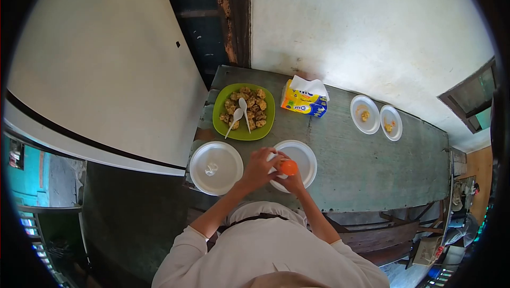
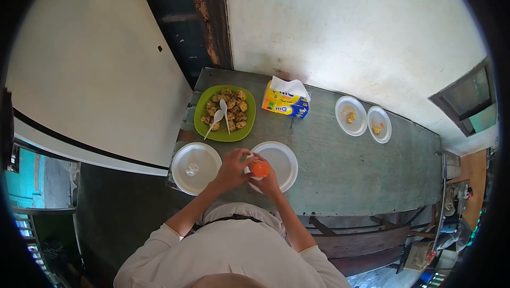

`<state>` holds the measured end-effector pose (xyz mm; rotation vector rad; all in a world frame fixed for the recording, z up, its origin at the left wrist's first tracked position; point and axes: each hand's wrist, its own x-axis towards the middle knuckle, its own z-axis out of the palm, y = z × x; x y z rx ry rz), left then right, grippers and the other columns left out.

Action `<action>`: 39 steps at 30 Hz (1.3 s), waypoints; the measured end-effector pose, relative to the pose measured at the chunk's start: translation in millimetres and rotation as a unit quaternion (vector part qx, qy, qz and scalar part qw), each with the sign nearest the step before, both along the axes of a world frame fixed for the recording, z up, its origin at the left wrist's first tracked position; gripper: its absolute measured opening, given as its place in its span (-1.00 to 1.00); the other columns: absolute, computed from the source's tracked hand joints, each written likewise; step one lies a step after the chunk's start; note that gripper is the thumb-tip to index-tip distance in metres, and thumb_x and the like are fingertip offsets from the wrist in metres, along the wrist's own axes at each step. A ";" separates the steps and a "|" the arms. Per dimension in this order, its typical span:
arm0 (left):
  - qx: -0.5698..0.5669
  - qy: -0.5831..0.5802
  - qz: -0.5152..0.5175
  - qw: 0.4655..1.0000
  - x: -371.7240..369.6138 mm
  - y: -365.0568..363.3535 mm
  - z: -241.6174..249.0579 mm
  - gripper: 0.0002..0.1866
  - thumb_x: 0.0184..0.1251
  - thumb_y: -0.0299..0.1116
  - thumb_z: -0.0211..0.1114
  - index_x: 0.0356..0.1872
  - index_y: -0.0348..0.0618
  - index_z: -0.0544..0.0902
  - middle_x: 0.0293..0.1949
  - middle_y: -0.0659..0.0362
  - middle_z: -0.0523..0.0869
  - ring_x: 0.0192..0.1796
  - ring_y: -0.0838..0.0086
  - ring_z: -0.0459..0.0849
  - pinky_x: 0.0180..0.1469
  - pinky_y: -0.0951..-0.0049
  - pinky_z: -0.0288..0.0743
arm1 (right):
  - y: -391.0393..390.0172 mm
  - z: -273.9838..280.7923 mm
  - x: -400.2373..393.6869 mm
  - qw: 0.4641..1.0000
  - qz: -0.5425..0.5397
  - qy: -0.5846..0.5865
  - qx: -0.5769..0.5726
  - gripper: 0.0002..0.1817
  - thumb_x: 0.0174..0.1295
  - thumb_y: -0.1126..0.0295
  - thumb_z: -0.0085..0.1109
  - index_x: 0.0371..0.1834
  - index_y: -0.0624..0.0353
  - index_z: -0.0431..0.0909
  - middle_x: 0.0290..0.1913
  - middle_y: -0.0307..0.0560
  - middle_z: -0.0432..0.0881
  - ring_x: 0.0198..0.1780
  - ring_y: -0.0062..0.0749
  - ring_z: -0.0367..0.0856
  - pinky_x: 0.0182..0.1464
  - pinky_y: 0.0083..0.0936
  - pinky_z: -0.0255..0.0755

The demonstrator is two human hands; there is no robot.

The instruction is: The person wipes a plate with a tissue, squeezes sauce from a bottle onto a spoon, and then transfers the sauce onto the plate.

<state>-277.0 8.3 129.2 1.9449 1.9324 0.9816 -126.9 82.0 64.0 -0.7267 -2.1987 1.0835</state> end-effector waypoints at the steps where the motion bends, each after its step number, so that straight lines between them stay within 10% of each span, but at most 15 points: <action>1: 0.013 -0.030 -0.005 0.999 5.0 0.7 2.1 -0.56 -0.01 -0.26 0.36 -0.05 -0.09 0.51 -0.05 0.13 0.44 0.00 0.25 0.44 -0.05 0.31 0.34 | 6.4 -2.3 -4.0 0.998 0.046 0.004 0.052 -0.41 -0.10 0.36 0.37 0.07 0.12 0.40 -0.08 -0.07 0.55 -0.30 -0.40 0.60 -0.23 -0.50 0.47; 4: 0.045 -0.226 0.059 0.971 8.8 6.3 -3.0 -0.59 0.09 -0.22 0.31 -0.02 -0.07 0.51 -0.05 0.17 0.45 -0.03 0.36 0.45 -0.11 0.40 0.35 | 15.9 18.4 -3.8 0.953 -0.020 0.056 -0.297 -0.66 -0.06 0.41 0.34 -0.20 0.27 0.53 -0.20 -0.14 0.59 -0.19 -0.42 0.60 -0.09 -0.54 0.46; 8: -0.029 -0.335 0.170 0.926 -3.0 7.7 -10.5 -0.59 0.18 -0.16 0.24 -0.01 -0.15 0.49 -0.12 0.12 0.47 -0.11 0.41 0.49 -0.18 0.43 0.39 | 32.3 68.3 -4.5 0.866 -0.168 0.173 -0.437 -0.71 0.08 0.36 0.25 -0.20 0.29 0.46 -0.28 -0.05 0.60 -0.23 -0.32 0.64 -0.15 -0.47 0.54; 17: -0.043 -0.402 0.043 0.914 29.3 2.5 -2.3 -0.62 0.26 -0.24 0.15 0.02 -0.26 0.45 -0.31 0.12 0.62 -0.39 0.51 0.57 -0.35 0.54 0.44 | 19.0 80.2 -4.8 0.774 -0.211 0.301 -0.516 -0.72 0.17 0.33 0.18 -0.15 0.19 0.35 -0.22 -0.03 0.54 -0.14 -0.18 0.62 -0.09 -0.39 0.54; 23: -0.045 -0.572 0.081 0.815 39.3 -1.5 -21.1 -0.68 0.26 -0.35 0.08 -0.02 -0.29 0.48 -0.40 0.11 0.64 -0.41 0.58 0.58 -0.39 0.58 0.43 | -6.9 76.1 -9.1 0.762 -0.201 0.330 -0.520 -0.70 0.17 0.38 0.17 -0.08 0.19 0.35 -0.13 -0.01 0.53 -0.07 -0.19 0.59 -0.05 -0.37 0.54; 39: -0.258 -0.282 0.016 0.924 34.9 3.2 -85.9 -0.66 0.29 -0.28 -0.11 -0.31 -0.37 0.54 -0.36 -0.22 0.60 -0.24 -0.04 0.59 -0.23 0.15 0.42 | -25.9 21.1 7.5 0.829 -0.286 0.167 -0.451 -0.66 -0.01 0.42 0.34 -0.19 0.27 0.46 -0.30 -0.07 0.60 -0.29 -0.39 0.64 -0.26 -0.45 0.62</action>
